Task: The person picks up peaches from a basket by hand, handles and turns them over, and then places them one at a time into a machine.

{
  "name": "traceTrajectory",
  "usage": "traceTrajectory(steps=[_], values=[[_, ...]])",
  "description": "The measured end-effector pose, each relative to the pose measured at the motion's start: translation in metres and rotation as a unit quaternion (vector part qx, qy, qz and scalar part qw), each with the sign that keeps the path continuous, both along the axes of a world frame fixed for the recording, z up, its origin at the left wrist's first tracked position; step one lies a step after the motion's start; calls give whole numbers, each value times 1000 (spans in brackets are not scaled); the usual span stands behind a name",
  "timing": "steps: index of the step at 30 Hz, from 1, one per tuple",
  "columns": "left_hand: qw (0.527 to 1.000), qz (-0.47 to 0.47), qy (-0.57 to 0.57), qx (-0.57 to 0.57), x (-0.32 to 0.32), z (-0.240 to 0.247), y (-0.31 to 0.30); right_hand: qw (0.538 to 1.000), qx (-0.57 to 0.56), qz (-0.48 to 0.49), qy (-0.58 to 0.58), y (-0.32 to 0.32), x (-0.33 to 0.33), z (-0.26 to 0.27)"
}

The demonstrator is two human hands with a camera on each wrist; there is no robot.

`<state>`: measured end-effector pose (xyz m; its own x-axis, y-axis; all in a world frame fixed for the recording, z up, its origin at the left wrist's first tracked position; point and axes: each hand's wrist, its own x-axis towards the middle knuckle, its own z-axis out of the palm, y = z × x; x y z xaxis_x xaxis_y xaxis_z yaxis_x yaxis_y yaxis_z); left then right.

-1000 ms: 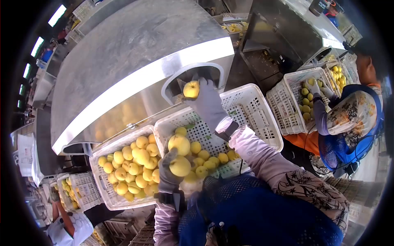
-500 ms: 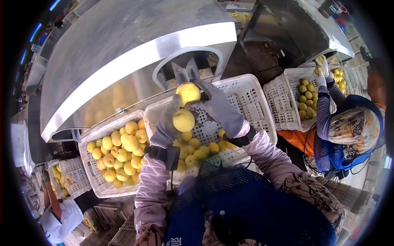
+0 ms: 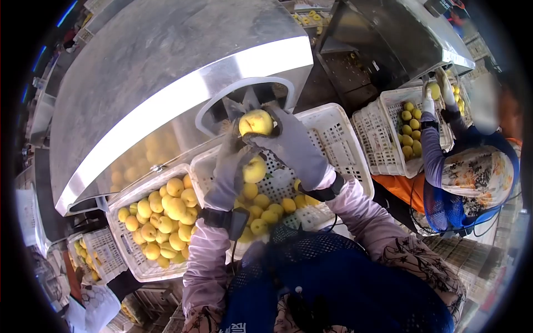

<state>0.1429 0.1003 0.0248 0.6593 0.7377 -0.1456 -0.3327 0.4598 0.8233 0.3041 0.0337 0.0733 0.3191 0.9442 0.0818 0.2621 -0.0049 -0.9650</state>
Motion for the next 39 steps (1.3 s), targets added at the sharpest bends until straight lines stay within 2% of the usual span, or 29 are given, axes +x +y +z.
traceTrajectory(steps=[1, 2, 4, 5, 7, 9, 10, 12, 13, 14, 15, 16, 18, 19, 21, 22, 23, 24, 26, 27, 28, 29, 31, 32, 34, 35, 36, 38, 39], values=[[995, 33, 86, 27, -1, 5, 2, 1000, -1, -11, 3, 8, -2, -6], [996, 34, 84, 28, -5, -1, 6, 1000, 0, -10, 1, 15, -5, -15], [960, 61, 217, 168, -19, -12, 11, 986, 47, -89, -135, 29, -14, -36], [960, 62, 217, 167, -27, -13, 7, 976, 44, -96, -190, 34, -19, -44], [987, 91, 116, -69, -43, -3, -2, 972, 25, -116, -204, 54, -22, -47], [985, 94, 94, -108, -56, -12, -14, 957, -62, -144, -243, 79, -26, -44], [983, 96, 73, -141, -57, -4, -18, 945, -27, -180, -273, 89, -31, -46], [968, 93, 60, -226, -60, 4, -19, 962, 29, -172, -210, 93, -25, -37], [994, 81, 72, 7, -64, -8, -21, 989, -16, -91, -118, 92, -12, -25], [966, 64, 86, 234, -70, -21, -27, 998, -66, -8, -22, 84, -1, -12], [884, 90, 183, 420, -73, -32, -27, 994, -85, 5, 71, 71, -1, 3], [821, 48, 248, 511, -79, -45, -19, 965, -7, 13, 262, 53, -9, 9], [935, 58, 164, 311, -70, -39, -21, 993, -106, -15, -52, 16, -25, 20], [935, 61, 164, 309, -67, -28, -19, 993, -107, -12, -54, 4, -33, 14], [990, -27, 98, 99, -61, -5, -15, 958, -78, 149, -233, -17, -43, -5], [990, -28, 96, 100, -60, -6, -14, 958, -78, 147, -235, -22, -45, -9], [933, -2, 165, 321, -59, -8, -13, 956, -79, 132, -249, -25, -48, -12], [821, 25, 225, 524, -57, -5, -13, 955, -80, 116, -262, -27, -49, -14], [851, 44, 202, 483, -47, 2, -17, 959, -46, 100, -259, -33, -45, -12], [978, 16, 164, 129, -40, 26, -15, 967, -32, 103, -229, -37, -43, 1], [964, -15, 104, -245, -34, 42, -14, 974, -19, 107, -198, -39, -40, 8], [965, -15, 101, -242, -29, 49, -14, 974, -16, 107, -201, -40, -38, 4], [951, -42, 278, -128, -22, 56, -13, 929, 53, 94, -355, -40, -34, -8], [952, -41, 274, -126, -26, 44, -6, 927, 54, 94, -358, -37, -31, -12], [932, -138, 322, 94, -31, 44, 11, 982, -30, 25, -184, -24, -27, -11], [985, -32, 145, 83, -27, 41, -8, 988, 3, -1, -152, -18, -21, -14], [986, -29, 140, 87, -29, 40, -6, 988, 7, 0, -157, -8, -18, -19], [969, -45, 175, -168, -37, 29, 1, 966, 25, -98, -238, 12, -18, -30], [963, -28, 197, -181, -48, 6, -1, 968, 18, -96, -232, 19, -17, -34]])
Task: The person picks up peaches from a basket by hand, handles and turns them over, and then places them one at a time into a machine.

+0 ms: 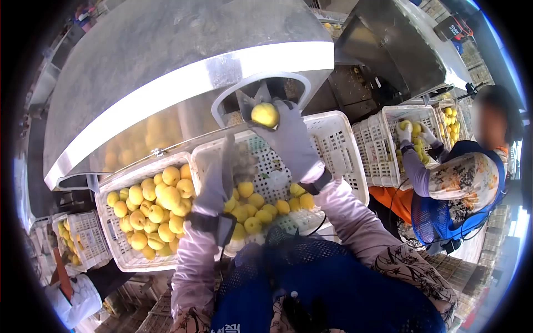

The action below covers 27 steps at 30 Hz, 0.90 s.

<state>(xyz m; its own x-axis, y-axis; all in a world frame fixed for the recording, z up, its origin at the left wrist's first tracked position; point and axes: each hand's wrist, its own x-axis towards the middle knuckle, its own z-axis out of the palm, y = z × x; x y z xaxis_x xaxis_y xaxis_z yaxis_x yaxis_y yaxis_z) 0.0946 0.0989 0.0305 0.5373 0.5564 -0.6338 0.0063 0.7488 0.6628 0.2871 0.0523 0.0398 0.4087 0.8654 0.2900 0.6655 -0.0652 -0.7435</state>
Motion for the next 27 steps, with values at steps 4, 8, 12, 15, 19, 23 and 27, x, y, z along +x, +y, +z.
traceTrajectory(steps=[4, 8, 12, 15, 19, 23, 27], values=[[895, -138, 304, 294, -39, -73, -40, 998, 18, -42, -42, 29, -14, -10], [772, -223, 436, 405, -33, -111, -40, 987, -77, -117, -81, 72, -19, -10], [646, -330, 508, 464, -24, -197, -27, 996, 66, 49, 30, 42, 7, 2], [601, -372, 522, 476, -14, -211, -21, 975, -138, 36, 168, -26, 25, 12], [520, -445, 530, 501, -2, -212, 12, 940, -280, 41, 193, -107, 80, -74], [577, -410, 461, 535, -4, -241, 20, 879, -469, 69, 54, -135, 102, -183], [636, -365, 450, 509, 5, -280, 22, 780, -592, 200, -33, -118, 68, -248]])
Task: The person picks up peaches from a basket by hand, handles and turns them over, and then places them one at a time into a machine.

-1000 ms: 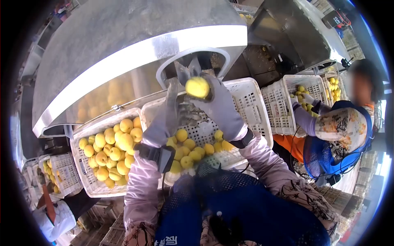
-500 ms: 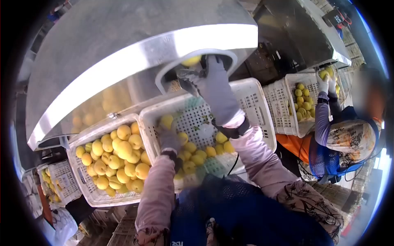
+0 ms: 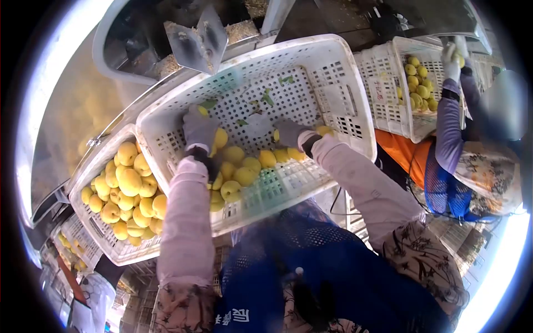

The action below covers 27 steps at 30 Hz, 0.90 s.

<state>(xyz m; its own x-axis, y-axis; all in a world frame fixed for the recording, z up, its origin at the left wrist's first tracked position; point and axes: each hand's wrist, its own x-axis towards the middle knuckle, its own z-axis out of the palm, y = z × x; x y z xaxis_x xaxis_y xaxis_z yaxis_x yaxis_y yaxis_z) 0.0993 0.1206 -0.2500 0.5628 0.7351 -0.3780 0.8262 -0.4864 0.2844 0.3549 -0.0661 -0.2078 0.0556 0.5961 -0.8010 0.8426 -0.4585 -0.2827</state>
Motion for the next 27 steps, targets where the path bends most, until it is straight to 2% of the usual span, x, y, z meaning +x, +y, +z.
traceTrajectory(steps=[1, 2, 3, 4, 5, 6, 7, 8, 10, 11, 12, 13, 14, 15, 16, 17, 18, 19, 20, 21, 22, 23, 25, 26, 27], values=[[986, 163, 37, -25, 18, 22, -7, 999, -17, 42, 12, 5, -4, -15], [944, 319, 70, -52, 27, 38, -11, 999, -13, 42, 16, 7, -5, -20], [960, 259, 91, -60, 24, 42, -8, 998, 32, -13, 56, 7, -3, -18], [960, 258, 92, -61, 25, 46, -6, 990, 75, -69, 95, 5, -3, -16], [971, 183, 140, -61, 27, 50, -2, 983, 31, -107, 148, 9, 3, -12], [975, 108, 187, -59, 26, 52, 0, 983, 31, -106, 148, 11, 5, 0], [975, 109, 185, -58, 23, 52, 2, 881, 3, -305, 361, 11, 7, 15], [975, 123, 153, -99, 20, 53, 7, 696, -23, -473, 540, 14, 11, 30], [975, 134, 110, -137, 4, 33, 17, 685, -1, -471, 556, 21, 14, 95], [972, 162, 16, -167, -21, -1, 19, 669, 11, -472, 574, 20, 11, 117], [960, 189, -77, -194, -34, -23, 20, 672, 17, -469, 572, 18, 8, 125], [977, 154, -56, -135, -32, -29, 18, 662, 61, -472, 579, 16, 5, 130], [977, 154, -62, -133, -25, -37, 16, 651, 102, -475, 583, 14, 2, 137], [964, 237, -36, -115, -14, -43, 12, 677, 129, -463, 557, 13, 0, 154], [943, 317, -10, -100, -6, -57, 9, 681, 134, -463, 552, 13, 2, 152], [959, 278, -1, -60, -5, -70, 7, 680, 157, -448, 559, 11, 2, 146], [959, 278, -6, -63, -4, -63, 6, 677, 178, -432, 568, 8, 0, 144], [947, 282, -86, -131, -5, -43, 4, 651, 170, -457, 582, 10, -8, 165], [924, 283, -165, -197, -7, -20, 3, 652, 170, -456, 582, 10, -9, 172], [925, 283, -166, -194, -4, 8, -2, 699, 195, -421, 544, 9, -8, 180], [822, 383, -281, -316, 4, 42, -11, 741, 221, -385, 503, 8, -9, 186], [680, 462, -385, -421, 10, 71, -19, 740, 228, -382, 505, 11, -16, 188], [587, 412, -472, -513, 8, 110, -34, 725, 459, -308, 412, 14, -33, 192], [592, 407, -471, -512, 7, 137, -45, 720, 464, -310, 412, 14, -34, 200], [582, 331, -525, -525, 7, 167, -57, 749, 411, -332, 400, 14, -34, 211]])
